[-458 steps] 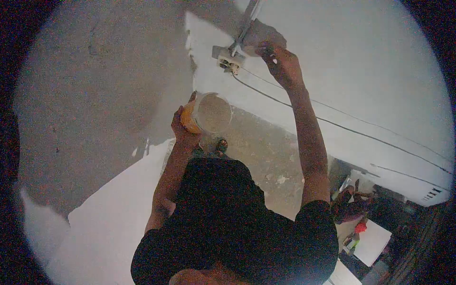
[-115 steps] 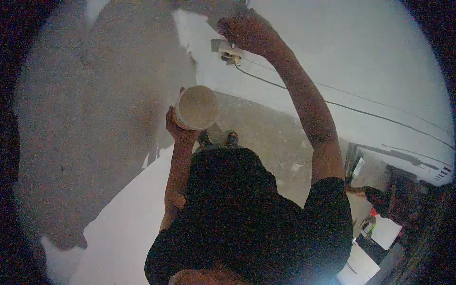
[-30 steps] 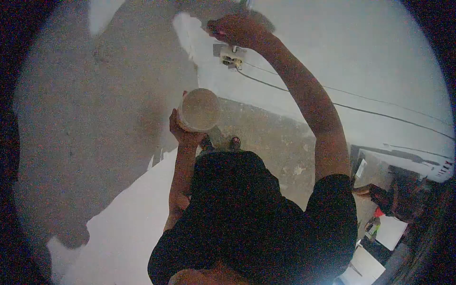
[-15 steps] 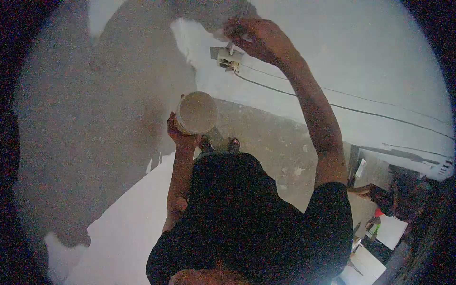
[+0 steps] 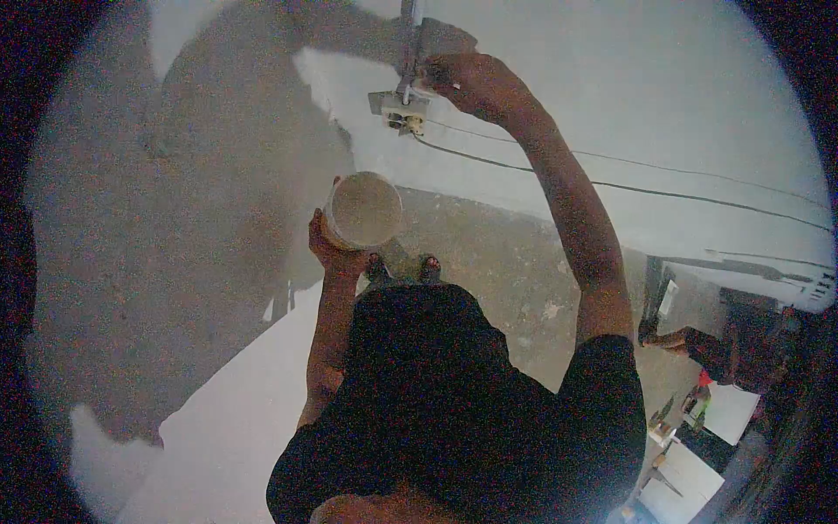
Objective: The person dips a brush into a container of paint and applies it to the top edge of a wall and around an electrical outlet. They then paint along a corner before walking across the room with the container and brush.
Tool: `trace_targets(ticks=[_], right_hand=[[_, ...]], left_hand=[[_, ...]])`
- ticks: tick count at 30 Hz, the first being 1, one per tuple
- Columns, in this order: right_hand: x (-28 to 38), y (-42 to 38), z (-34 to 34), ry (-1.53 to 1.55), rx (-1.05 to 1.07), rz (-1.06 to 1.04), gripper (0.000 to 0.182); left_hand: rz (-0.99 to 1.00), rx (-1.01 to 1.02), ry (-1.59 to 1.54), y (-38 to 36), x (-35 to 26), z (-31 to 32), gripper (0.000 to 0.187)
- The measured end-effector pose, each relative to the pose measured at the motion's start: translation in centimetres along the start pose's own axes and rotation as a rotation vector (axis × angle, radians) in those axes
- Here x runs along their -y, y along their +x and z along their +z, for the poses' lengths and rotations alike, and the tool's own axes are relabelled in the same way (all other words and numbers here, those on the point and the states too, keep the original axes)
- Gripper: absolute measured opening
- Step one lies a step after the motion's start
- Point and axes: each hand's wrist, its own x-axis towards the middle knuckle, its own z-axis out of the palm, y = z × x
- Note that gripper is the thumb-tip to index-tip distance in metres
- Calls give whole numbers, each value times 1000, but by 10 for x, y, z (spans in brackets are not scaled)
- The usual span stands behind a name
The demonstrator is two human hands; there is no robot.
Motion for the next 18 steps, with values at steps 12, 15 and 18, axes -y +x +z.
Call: trace_targets(ticks=[12, 15, 18], right_hand=[[-7, -2, 5, 62, 42, 81, 26], [-10, -3, 6, 156, 8, 41, 25], [-3, -14, -11, 46, -1, 117, 25]], left_hand=[[46, -43, 5, -7, -4, 12, 78], [43, -161, -16, -9, -5, 17, 78], [69, -67, -31, -7, -7, 4, 78]])
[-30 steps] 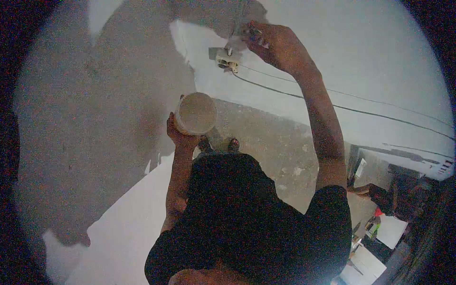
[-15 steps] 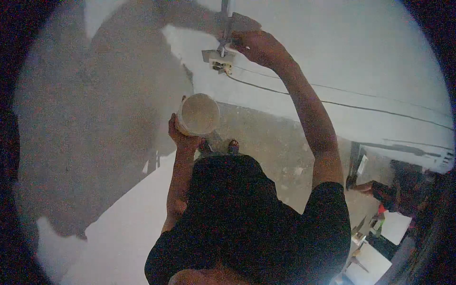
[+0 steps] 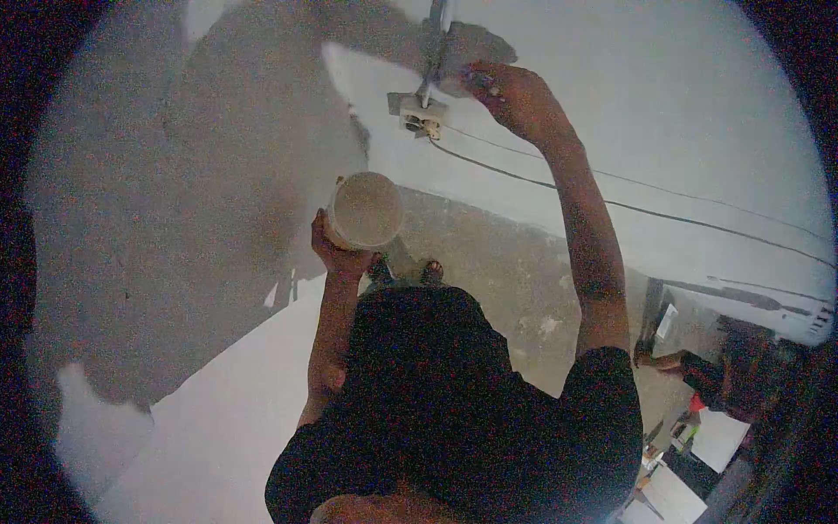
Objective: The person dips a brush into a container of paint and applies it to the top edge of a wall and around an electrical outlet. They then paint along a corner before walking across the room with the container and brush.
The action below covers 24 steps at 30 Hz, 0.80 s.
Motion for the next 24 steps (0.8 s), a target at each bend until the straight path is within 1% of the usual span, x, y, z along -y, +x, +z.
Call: trace_targets(ticks=[2, 5, 9, 11, 12, 13, 15, 17, 18, 19, 21, 22, 23, 24], right_hand=[[-5, -10, -5, 164, -83, -42, 25], [-9, -19, 0, 239, -98, -7, 23], [-9, -46, 1, 254, -168, 60, 21], [-5, -72, 7, 293, -393, 73, 19], [-1, -86, 10, 380, -464, 96, 18], [-1, -101, 17, 378, -475, 104, 18], [-2, -136, 37, 646, -655, 337, 22], [-2, -175, 71, 876, -772, 361, 23], [8, -190, 88, 1003, -845, 474, 21], [19, -206, 106, 1130, -917, 590, 20], [22, -241, 143, 1053, -838, 658, 18], [29, -249, 149, 1058, -790, 655, 19], [29, -253, 159, 1061, -742, 643, 19], [23, -259, 174, 1061, -745, 634, 19]], left_hand=[[-10, 13, 28, -1, 1, -1, 77], [-76, -8, -45, -3, 3, -2, 75], [-106, -61, -40, 2, 9, -9, 74], [-71, -152, 5, 2, 13, -14, 69], [-80, -152, 15, 1, 15, -15, 69], [-80, -146, 71, 2, 18, -16, 69], [-78, -131, 136, -2, 21, -10, 69], [-89, -142, 212, -4, 27, -11, 70], [-58, -91, 296, -3, 32, -15, 71], [-67, -86, 305, -5, 36, -22, 71], [-154, 6, 118, -7, 43, -40, 70], [-161, 14, 125, -11, 46, -53, 70], [-177, -51, 127, -11, 52, -70, 71], [-186, -124, 127, -11, 58, -84, 72]])
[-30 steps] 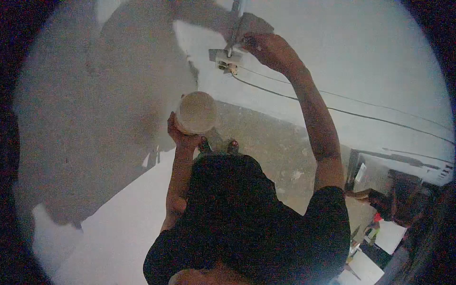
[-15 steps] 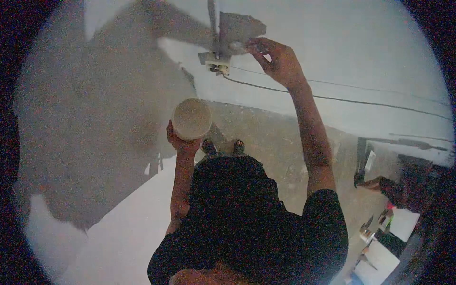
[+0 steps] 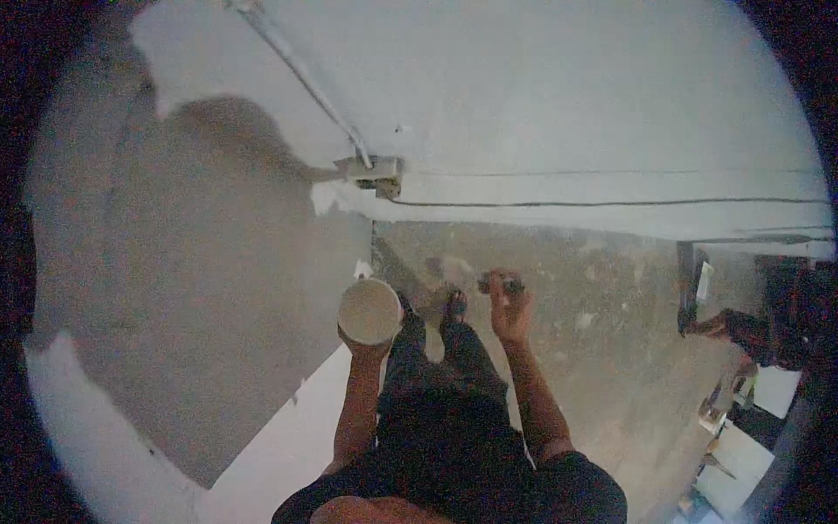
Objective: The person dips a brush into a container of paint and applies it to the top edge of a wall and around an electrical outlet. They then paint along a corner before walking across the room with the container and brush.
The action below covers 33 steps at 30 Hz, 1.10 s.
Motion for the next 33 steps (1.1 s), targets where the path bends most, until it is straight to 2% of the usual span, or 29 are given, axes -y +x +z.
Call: trace_targets(ticks=[2, 3, 4, 6, 7, 9, 12, 13, 15, 17, 19, 21, 22, 24, 28, 30, 33], right_hand=[[-40, -9, -11, 3, 40, 230, 19], [-57, -15, -19, 15, 57, 226, 19], [-78, -19, -26, -28, 115, 230, 17], [-130, 7, -16, -39, 157, 195, 17], [-149, 11, -15, -38, 165, 209, 19], [-178, 16, -20, -38, 183, 212, 21], [-230, 32, -10, 6, 174, 137, 23], [-247, 36, -9, 44, 162, 64, 23], [-275, 48, -5, 73, 165, -23, 22], [-293, 61, 5, 182, 26, -213, 21], [-304, 74, 9, 183, 22, -329, 23], [-315, 88, 14, 301, -86, -637, 28], [-321, 94, 17, 307, -86, -656, 28], [-332, 100, 19, 328, -241, -809, 29], [-327, 112, 39, 238, -279, -963, 30], [-321, 124, 48, 253, -176, -1058, 32], [-311, 130, 64, 283, -233, -1080, 31]], left_hand=[[-59, -22, -43, 6, 12, -21, 74], [-120, -39, -77, 9, 18, -37, 77], [-99, -28, -65, 12, 27, -54, 77], [40, -19, 209, 40, 47, -88, 82], [33, -17, 224, 52, 54, -108, 82], [35, 58, 9, 76, 75, -148, 85], [-13, 185, -144, 130, 95, -180, 86], [-6, 200, -142, 142, 99, -202, 86], [84, -44, -74, 170, 112, -246, 86], [91, -25, -87, 197, 118, -279, 84], [98, -1, -86, 223, 120, -313, 83], [95, 52, -150, 251, 127, -347, 78], [100, 72, -150, 261, 128, -357, 78], [96, 94, -83, 276, 130, -369, 73], [105, 90, -127, 281, 132, -367, 68], [139, 98, -145, 290, 137, -380, 67], [170, 157, -67, 289, 137, -390, 65]])
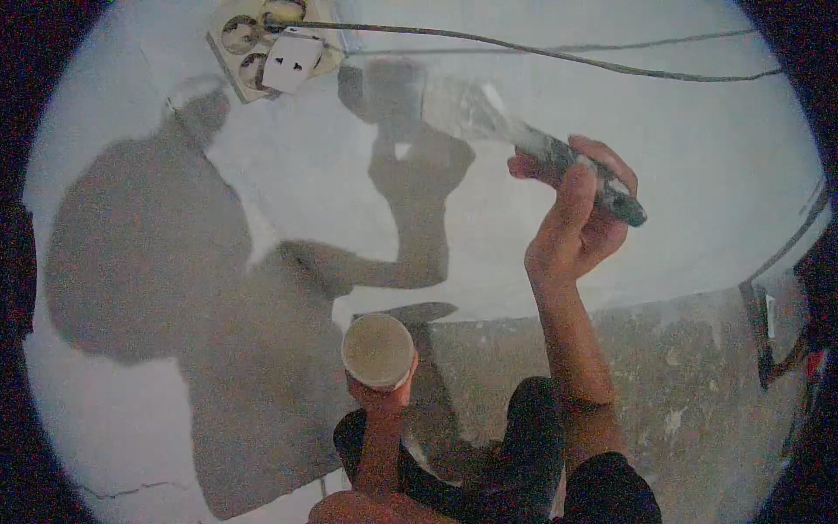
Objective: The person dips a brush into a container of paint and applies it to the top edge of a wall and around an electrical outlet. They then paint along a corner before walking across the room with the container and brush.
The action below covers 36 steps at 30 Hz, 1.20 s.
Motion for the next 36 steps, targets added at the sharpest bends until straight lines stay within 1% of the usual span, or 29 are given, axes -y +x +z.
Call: trace_targets(ticks=[1, 3, 4, 5, 7, 9, 10, 12, 14, 16, 18, 19, 20, 21, 22, 23, 24, 26, 27, 29, 30, 31, 32, 33, 34, 35, 36], right_hand=[[1, -5, 3, -26, -6, 5, 31], [2, 0, 19, -30, -31, 19, 31], [1, 0, 24, -32, -63, 43, 31], [-3, 2, 26, 1, -44, 51, 30], [-10, 5, 33, -23, -38, 39, 30], [-15, 6, 33, -46, -27, 22, 30], [-14, 5, 25, -85, -20, -11, 31], [-14, 2, 17, -121, -19, -45, 31], [-11, 2, 13, -20, -77, -69, 33], [-12, 0, 18, -35, -34, -43, 34], [-22, -1, 30, -53, -6, -21, 35], [-23, -2, 30, -85, -45, -7, 35], [-22, -5, 26, -91, -43, -1, 35], [-20, -9, 18, -66, -92, 23, 35], [-18, -13, 14, -38, -140, 47, 35], [-15, -21, 12, -9, -185, 96, 36], [-8, -32, 11, -5, -180, 102, 36], [12, -60, 2, 156, -304, 475, 37], [22, -78, -2, 147, -297, 490, 37], [41, -123, -9, 372, -303, 768, 38], [48, -143, -16, 377, -300, 782, 38], [54, -163, -23, 415, -333, 951, 39], [56, -173, -24, 453, -361, 1118, 41], [57, -177, -20, 455, -360, 1128, 41], [61, -177, -11, 366, -282, 1152, 38], [66, -177, -4, 276, -205, 1170, 35], [69, -172, 3, 268, -211, 1173, 35]], left_hand=[[-5, 9, -13, -7, -2, -7, 65], [-20, -69, 14, -17, -11, -5, 68], [-23, -65, 13, -18, -12, -8, 68], [-15, -68, 40, -16, -15, -8, 68], [-6, -67, 62, -15, -18, -9, 69], [-35, -119, -17, -8, -17, -20, 72], [-36, -113, -21, -9, -17, -16, 72], [-73, -29, 36, -12, -22, -8, 74], [-67, 9, 57, -10, -20, -25, 75], [-67, 38, 81, -12, -17, -31, 76], [169, 310, 381, -23, -14, -19, 76], [162, 305, 380, -24, -14, -23, 76], [85, 150, 332, -23, -15, -29, 75], [14, 2, 278, -22, -14, -32, 75], [18, 3, 273, -22, -13, -28, 75], [6, -11, 149, -23, -12, -21, 74], [-6, -28, 27, -24, -13, -16, 74], [-23, -41, 23, -24, -19, -20, 71], [-44, -48, 22, -25, -21, -24, 68], [-24, -101, -6, -27, -23, -26, 67], [1, -122, -30, -24, -26, -26, 67], [11, -133, -26, -23, -29, -22, 67], [48, -101, 12, -22, -31, -14, 66], [80, -72, 51, -24, -32, -12, 65], [84, -78, 52, -23, -34, -17, 65], [91, -127, 17, -23, -35, -23, 67], [92, -178, -18, -24, -37, -26, 70]])
